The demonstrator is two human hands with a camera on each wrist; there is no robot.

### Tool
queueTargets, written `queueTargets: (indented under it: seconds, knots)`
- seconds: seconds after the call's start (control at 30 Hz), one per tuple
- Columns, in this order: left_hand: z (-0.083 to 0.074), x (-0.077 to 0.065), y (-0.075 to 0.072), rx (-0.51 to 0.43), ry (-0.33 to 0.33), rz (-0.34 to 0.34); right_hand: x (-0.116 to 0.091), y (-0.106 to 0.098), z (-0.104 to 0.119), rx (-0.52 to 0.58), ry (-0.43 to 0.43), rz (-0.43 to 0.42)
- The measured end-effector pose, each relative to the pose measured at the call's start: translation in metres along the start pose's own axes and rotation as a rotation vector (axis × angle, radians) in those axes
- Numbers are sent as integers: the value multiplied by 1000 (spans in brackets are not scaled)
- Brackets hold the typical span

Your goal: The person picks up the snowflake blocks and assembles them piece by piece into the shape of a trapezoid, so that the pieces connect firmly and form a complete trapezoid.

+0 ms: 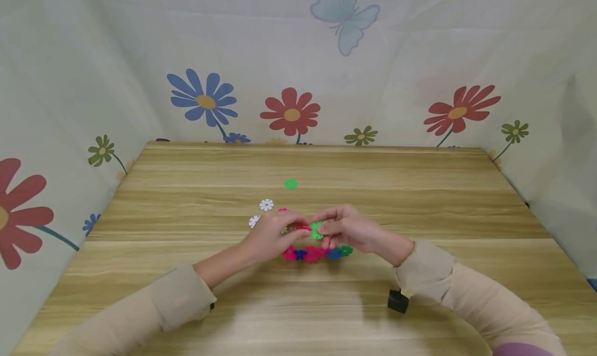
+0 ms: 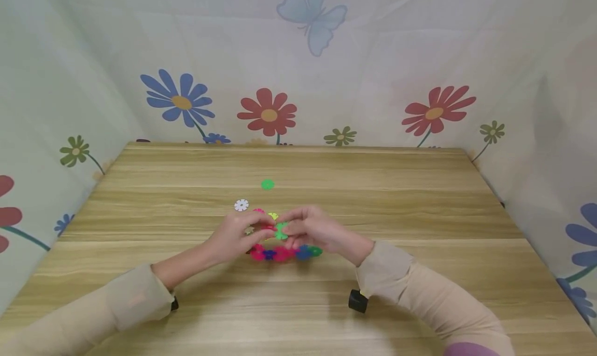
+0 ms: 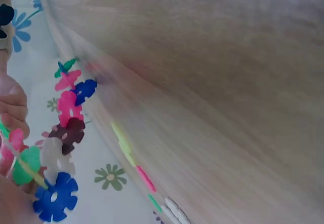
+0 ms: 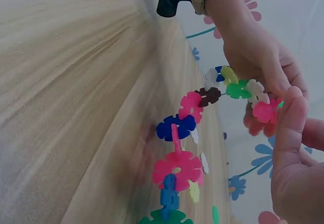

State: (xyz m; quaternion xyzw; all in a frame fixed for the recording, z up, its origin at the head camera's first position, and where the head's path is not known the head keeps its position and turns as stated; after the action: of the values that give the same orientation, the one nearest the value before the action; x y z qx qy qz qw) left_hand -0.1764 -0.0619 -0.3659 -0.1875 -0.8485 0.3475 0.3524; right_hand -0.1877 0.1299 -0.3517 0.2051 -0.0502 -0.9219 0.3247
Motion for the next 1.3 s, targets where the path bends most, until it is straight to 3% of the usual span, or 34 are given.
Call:
queueTargets:
  seconds: [0.23,0.37,0.53,0.73,0.87,1.07,1.3]
  knots:
    - [-1,-3,-2,48,-131,203,-1,-1,5,-15,2,7]
    - [1,-3,0,31,-129,266,1,0,7,-68,-5,57]
    - [11,-5,-7,-25,-102,338,8,-7,9,-180,-31,53]
    - [19,-8,-26,-129,-242,506,28,-19,6,-343,-7,-18]
    - [25,-11,-35,-127,-257,523,48,-24,-3,-472,20,-35]
    - [30,-13,-44,-121,-271,524,73,-22,-14,-718,10,4]
    - [35,-15,-50,-99,-295,522,87,-12,-18,-983,-144,84]
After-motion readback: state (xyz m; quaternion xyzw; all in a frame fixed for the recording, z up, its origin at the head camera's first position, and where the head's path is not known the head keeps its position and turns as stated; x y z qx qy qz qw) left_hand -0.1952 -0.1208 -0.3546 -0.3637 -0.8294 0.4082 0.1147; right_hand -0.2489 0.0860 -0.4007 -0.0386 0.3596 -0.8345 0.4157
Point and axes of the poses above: each hand's wrist, its own x-axis towards the middle knuckle, its own y-axis out of the palm, z = x × y, the point moved 1 cm from there along x, towards the middle knuckle
